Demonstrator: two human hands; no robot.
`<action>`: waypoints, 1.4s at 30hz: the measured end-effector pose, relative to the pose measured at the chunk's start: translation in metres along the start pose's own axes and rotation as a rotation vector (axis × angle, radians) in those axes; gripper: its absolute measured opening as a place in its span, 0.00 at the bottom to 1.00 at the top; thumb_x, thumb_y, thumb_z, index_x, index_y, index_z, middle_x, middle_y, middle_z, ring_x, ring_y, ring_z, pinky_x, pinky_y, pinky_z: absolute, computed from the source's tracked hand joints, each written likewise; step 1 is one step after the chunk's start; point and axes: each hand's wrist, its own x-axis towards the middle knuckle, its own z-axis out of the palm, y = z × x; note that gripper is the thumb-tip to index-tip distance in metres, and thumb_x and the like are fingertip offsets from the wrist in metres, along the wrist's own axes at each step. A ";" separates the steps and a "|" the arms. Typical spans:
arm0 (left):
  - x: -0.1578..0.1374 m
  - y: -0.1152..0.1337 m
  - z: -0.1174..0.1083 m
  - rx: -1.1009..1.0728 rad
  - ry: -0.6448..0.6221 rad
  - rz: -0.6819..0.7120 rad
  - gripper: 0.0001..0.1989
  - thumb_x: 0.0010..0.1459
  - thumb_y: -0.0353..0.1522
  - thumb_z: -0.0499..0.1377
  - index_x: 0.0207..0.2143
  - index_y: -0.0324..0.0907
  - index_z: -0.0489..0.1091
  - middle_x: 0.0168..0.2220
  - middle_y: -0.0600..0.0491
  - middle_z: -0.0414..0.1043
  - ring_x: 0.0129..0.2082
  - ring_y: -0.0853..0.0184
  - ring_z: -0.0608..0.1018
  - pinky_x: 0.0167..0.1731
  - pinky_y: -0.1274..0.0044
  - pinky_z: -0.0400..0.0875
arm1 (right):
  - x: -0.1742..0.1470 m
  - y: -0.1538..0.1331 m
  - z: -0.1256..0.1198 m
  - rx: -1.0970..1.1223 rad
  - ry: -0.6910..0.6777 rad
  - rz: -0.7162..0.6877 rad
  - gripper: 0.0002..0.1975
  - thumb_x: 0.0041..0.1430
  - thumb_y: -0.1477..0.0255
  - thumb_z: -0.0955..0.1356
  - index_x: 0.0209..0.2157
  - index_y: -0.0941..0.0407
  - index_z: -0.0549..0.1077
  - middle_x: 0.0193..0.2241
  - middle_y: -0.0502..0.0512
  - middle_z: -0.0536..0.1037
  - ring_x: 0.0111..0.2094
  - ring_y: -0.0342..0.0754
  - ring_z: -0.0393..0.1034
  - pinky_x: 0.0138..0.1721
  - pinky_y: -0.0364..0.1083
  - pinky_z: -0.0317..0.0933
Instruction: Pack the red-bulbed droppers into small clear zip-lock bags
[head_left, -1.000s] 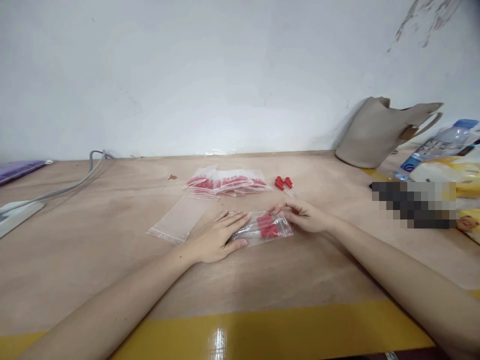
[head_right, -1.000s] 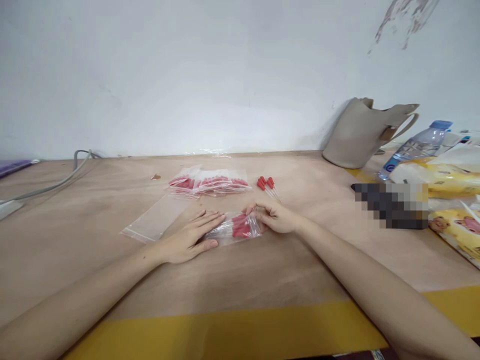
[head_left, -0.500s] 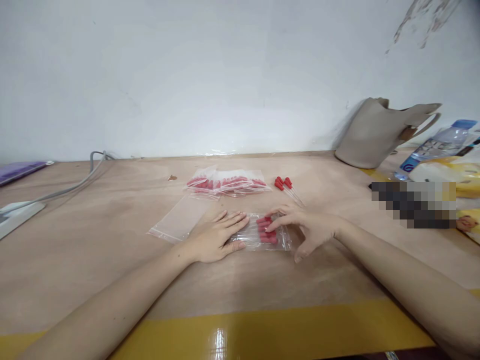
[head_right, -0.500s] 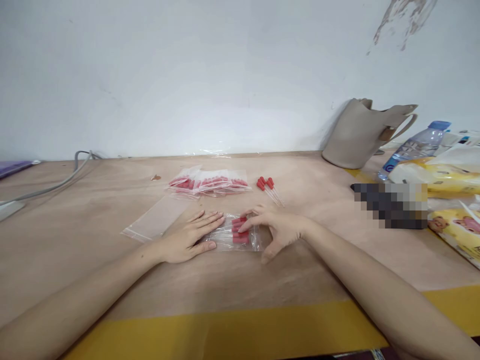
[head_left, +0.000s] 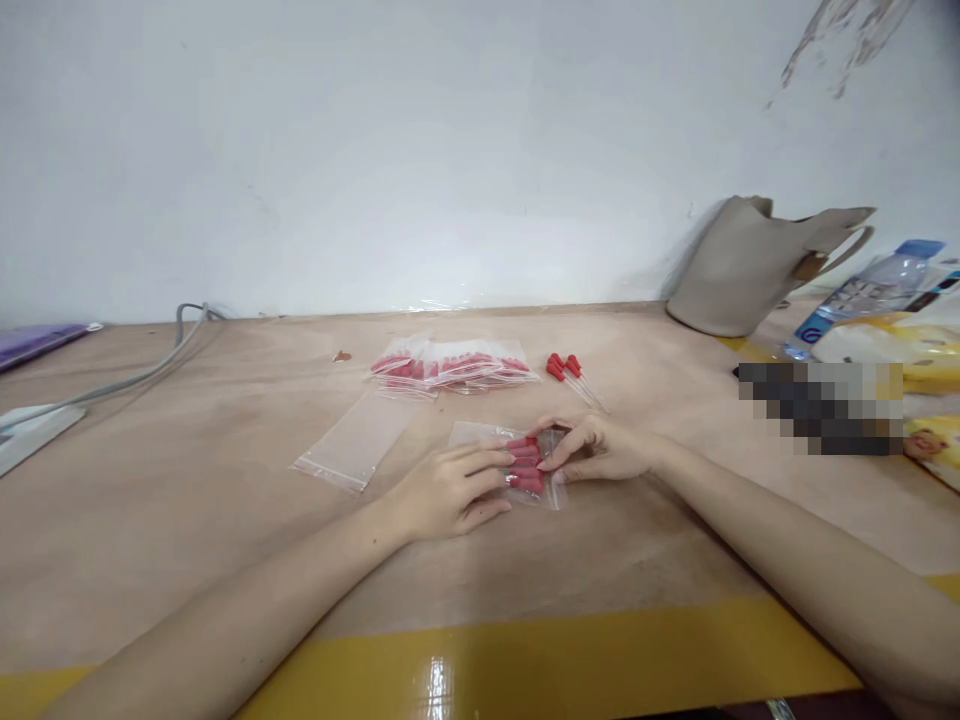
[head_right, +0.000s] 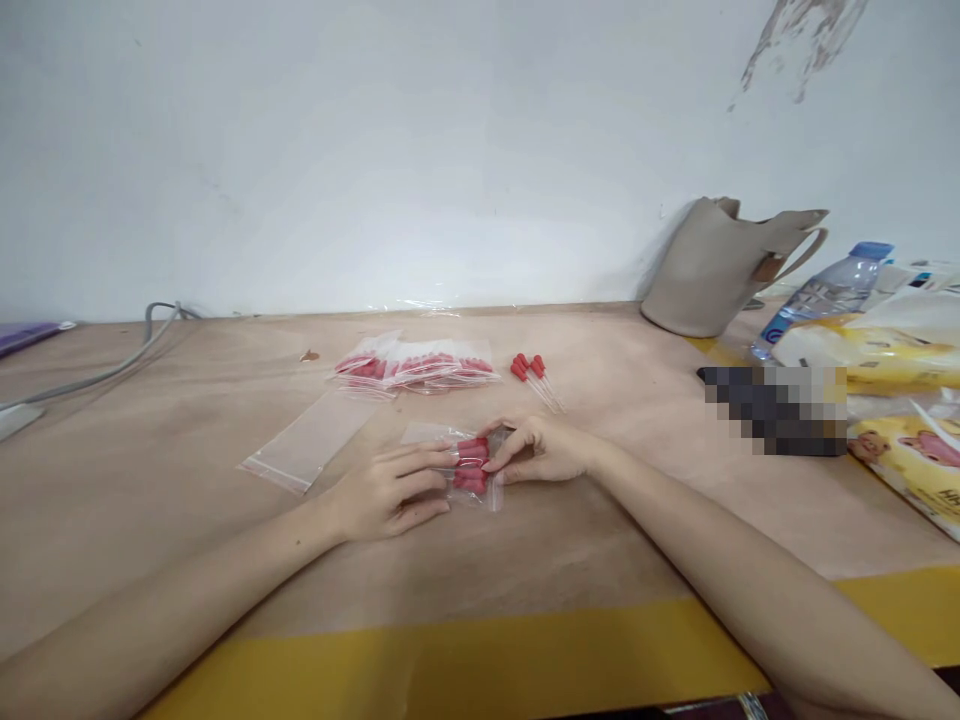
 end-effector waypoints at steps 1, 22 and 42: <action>0.002 0.002 0.002 0.035 -0.010 0.032 0.11 0.63 0.34 0.51 0.42 0.41 0.70 0.49 0.49 0.71 0.53 0.63 0.70 0.51 0.72 0.67 | 0.000 0.000 0.000 0.012 -0.002 0.005 0.09 0.52 0.67 0.70 0.37 0.51 0.78 0.48 0.56 0.70 0.48 0.47 0.67 0.51 0.51 0.60; -0.013 -0.006 -0.018 0.105 0.073 -0.465 0.11 0.64 0.35 0.45 0.43 0.41 0.62 0.47 0.47 0.69 0.45 0.62 0.74 0.44 0.72 0.68 | 0.004 0.000 0.030 -0.528 0.478 -0.196 0.18 0.57 0.79 0.60 0.47 0.53 0.70 0.38 0.55 0.78 0.37 0.47 0.73 0.38 0.47 0.68; 0.002 0.044 0.002 0.316 -0.328 -0.620 0.35 0.60 0.51 0.43 0.58 0.33 0.57 0.60 0.39 0.55 0.59 0.48 0.59 0.55 0.61 0.57 | 0.175 0.006 0.004 -0.910 0.566 0.068 0.15 0.65 0.75 0.54 0.43 0.60 0.69 0.38 0.61 0.74 0.39 0.48 0.66 0.38 0.44 0.57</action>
